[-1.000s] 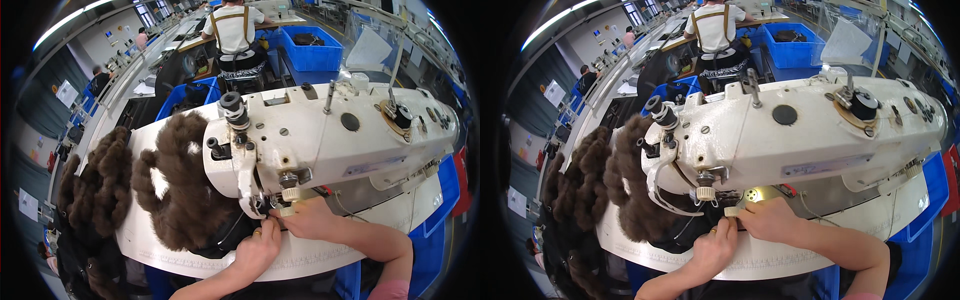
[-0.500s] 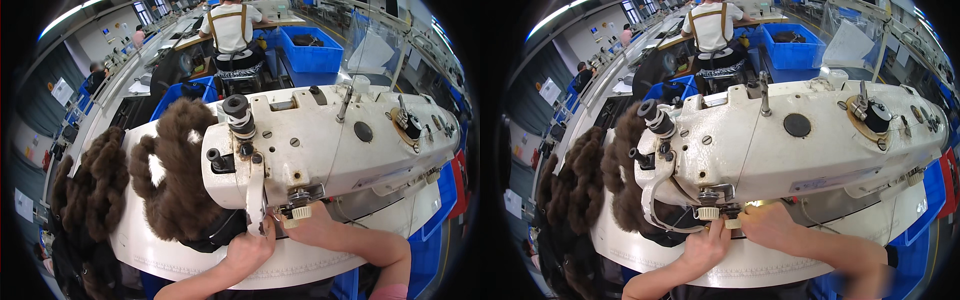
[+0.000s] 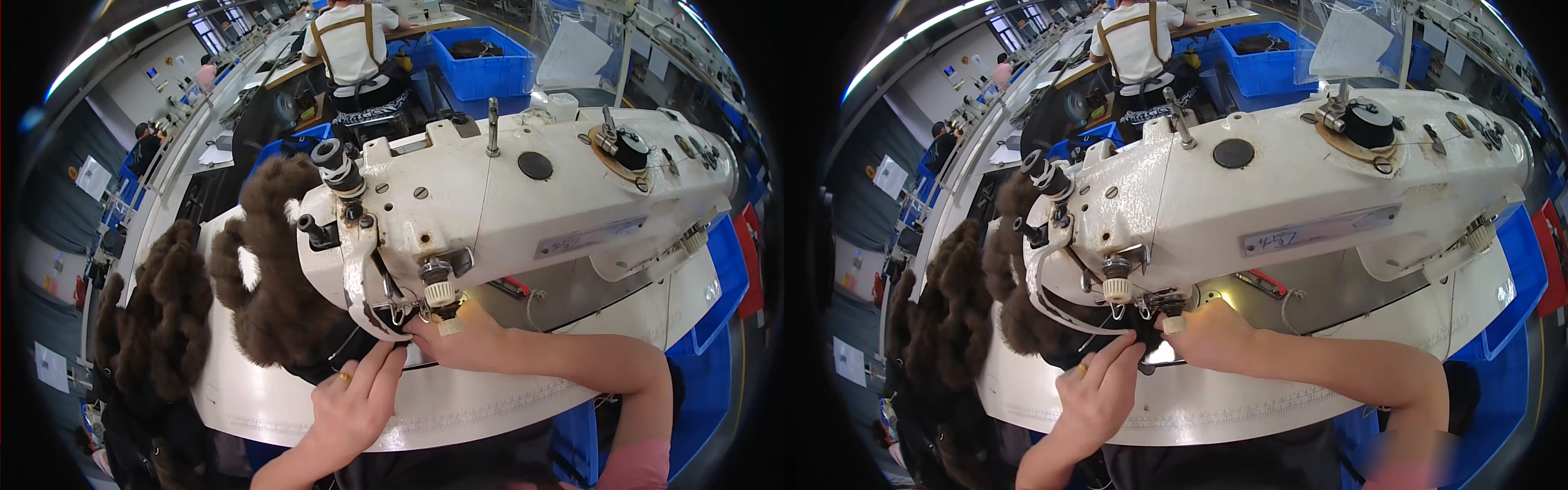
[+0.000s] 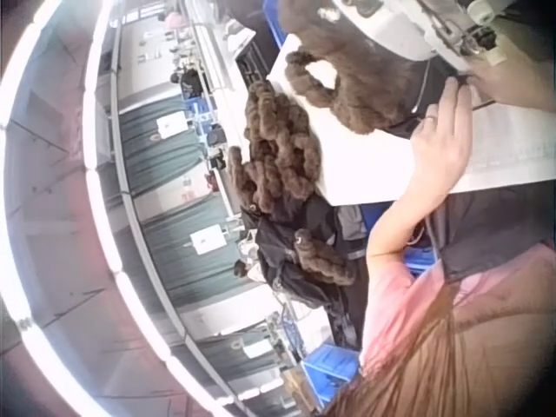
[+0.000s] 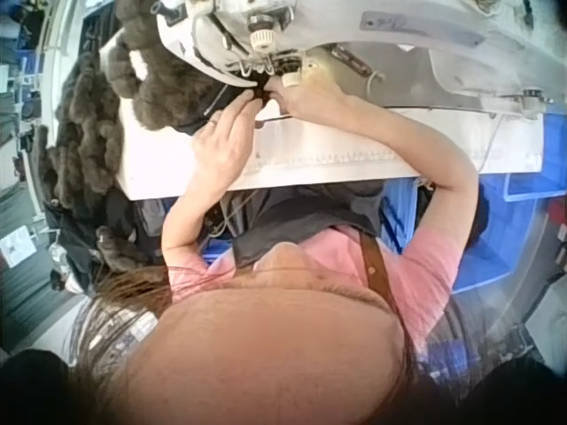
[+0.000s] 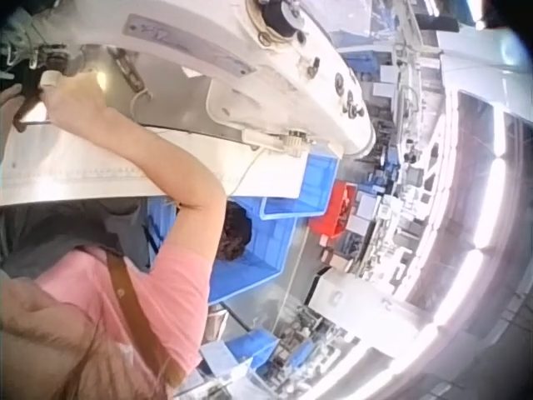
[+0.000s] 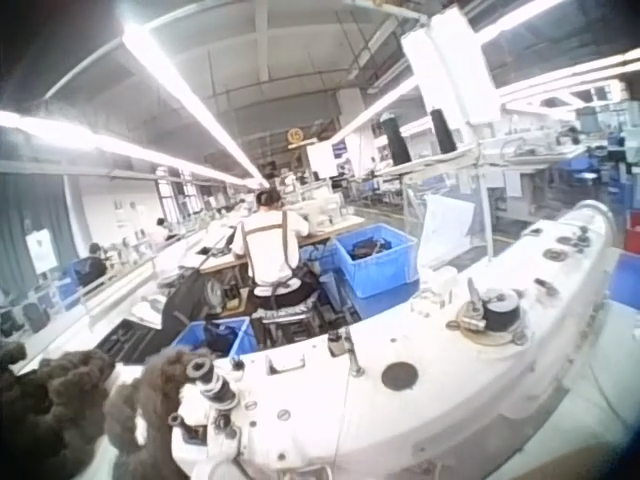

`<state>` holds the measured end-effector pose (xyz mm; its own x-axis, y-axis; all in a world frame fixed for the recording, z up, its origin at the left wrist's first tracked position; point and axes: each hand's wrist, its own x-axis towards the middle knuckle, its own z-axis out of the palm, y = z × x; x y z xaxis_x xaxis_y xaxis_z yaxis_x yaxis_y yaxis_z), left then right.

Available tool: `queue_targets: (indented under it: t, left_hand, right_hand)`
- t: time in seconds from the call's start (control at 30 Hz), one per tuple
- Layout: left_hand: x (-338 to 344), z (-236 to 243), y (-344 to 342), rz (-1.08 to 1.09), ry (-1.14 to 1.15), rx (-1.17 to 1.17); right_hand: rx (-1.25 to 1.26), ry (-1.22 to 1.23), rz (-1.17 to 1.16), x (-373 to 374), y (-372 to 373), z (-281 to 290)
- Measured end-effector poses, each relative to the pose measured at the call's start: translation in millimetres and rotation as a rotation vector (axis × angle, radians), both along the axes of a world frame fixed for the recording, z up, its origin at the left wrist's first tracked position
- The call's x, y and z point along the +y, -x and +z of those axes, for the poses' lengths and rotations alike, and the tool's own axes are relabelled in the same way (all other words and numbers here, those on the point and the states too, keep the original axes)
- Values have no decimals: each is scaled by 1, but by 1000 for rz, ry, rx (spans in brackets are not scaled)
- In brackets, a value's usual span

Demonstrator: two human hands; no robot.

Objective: The recorder is using a heavy-duty industrial sewing machine to stitch fur-lined leather components together in a workshop setting.

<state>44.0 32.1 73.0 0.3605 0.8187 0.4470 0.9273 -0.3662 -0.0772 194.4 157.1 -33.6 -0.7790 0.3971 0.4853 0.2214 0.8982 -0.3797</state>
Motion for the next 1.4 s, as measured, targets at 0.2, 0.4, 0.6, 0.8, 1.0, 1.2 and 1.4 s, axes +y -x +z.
queue_targets:
  t: [0.2,0.4,0.6,0.8,1.0,1.2,1.4]
  left_hand:
    - [49,8,1,-119,321,373]
    - [36,32,28,-80,549,378]
    - [24,47,30,-105,827,136]
    - [89,58,15,253,1618,-24]
    - [55,7,37,-116,638,-436]
    - [53,4,47,-78,778,-408]
    - [43,12,38,1,861,-255]
  right_hand:
    - [129,52,-20,5,-6,4]
    - [119,14,-19,8,-12,9]
    - [152,50,11,3,-9,13]
    - [13,61,33,0,-15,19]
    - [11,39,6,-1,-21,21]
    - [51,-60,-71,-9,-18,16]
    - [64,-11,-82,-14,-24,24]
